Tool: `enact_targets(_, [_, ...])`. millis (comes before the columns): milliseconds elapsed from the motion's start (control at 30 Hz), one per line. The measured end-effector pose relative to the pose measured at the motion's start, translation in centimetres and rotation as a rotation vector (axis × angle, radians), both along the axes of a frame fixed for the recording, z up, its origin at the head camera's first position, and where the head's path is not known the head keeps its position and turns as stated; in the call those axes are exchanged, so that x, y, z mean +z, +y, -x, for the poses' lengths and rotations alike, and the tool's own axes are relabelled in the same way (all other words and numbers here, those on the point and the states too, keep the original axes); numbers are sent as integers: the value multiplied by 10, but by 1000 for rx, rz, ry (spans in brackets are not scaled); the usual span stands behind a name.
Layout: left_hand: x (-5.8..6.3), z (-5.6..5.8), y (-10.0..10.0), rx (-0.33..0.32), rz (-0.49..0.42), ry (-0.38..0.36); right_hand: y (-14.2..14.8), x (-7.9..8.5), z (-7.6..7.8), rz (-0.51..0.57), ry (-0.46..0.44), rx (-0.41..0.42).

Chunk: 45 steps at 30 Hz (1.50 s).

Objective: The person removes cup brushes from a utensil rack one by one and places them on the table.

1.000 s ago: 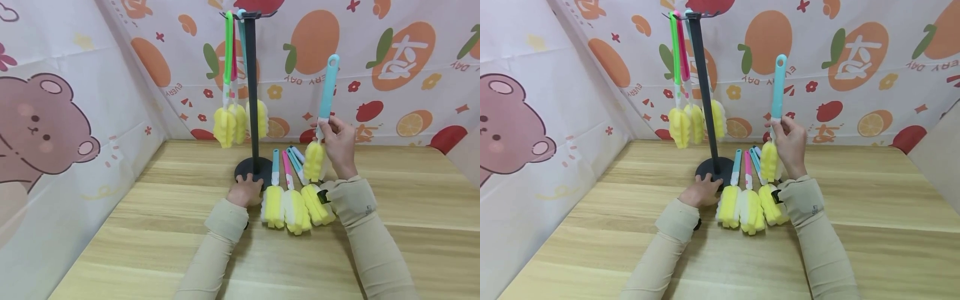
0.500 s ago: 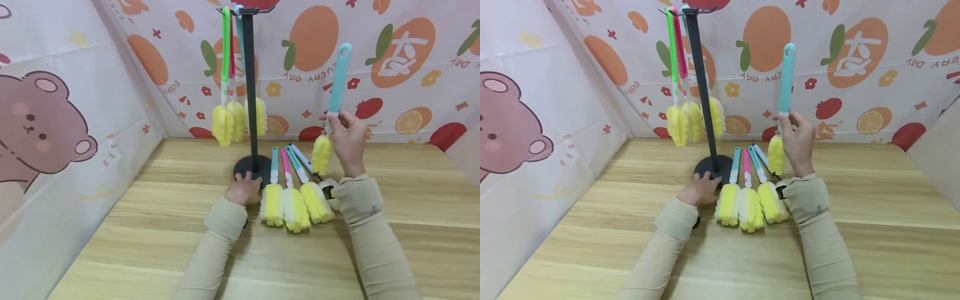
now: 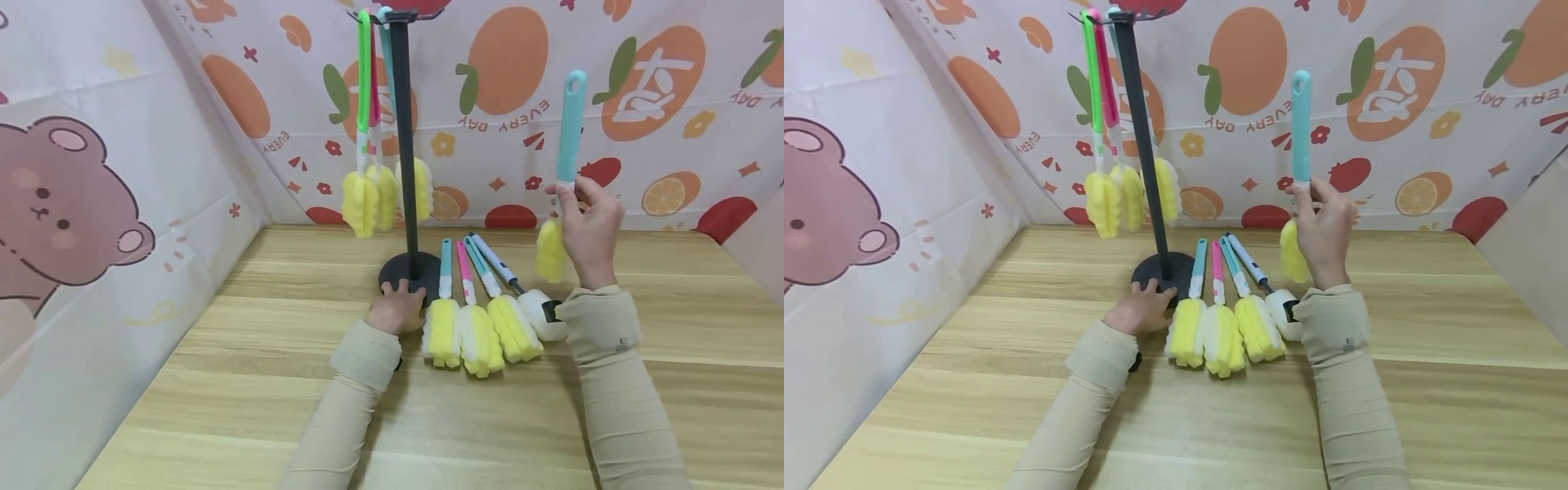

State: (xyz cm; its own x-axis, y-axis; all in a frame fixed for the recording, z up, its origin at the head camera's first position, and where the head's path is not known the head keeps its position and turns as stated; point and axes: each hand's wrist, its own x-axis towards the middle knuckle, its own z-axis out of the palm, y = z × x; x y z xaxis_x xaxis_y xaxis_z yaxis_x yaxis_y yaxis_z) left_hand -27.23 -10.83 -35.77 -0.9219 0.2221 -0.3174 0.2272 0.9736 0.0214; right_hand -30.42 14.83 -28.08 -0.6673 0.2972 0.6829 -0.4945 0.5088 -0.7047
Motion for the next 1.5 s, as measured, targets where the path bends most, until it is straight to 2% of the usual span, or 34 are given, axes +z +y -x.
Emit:
enact_targets(300, [0,0,0,9,5,-6,13,-1,-3,-124,-56,-91])
enact_targets(533, [1,0,0,7,-1,-11,19,-4,-3,-201,-94,-120])
enact_targets(767, [1,1,0,8,1,-13,21,-5,-3,-263,-161,-113])
enact_targets(1200, [0,1,0,4,-3,-21,28,-9,-1,-421,-347,-94])
enact_targets(1300, [0,1,-1,2,-2,-17,30,-11,1,-450,-363,-85])
enact_targets(1500, [1,1,-1,-3,-4,-13,31,-16,7,-442,-372,-84])
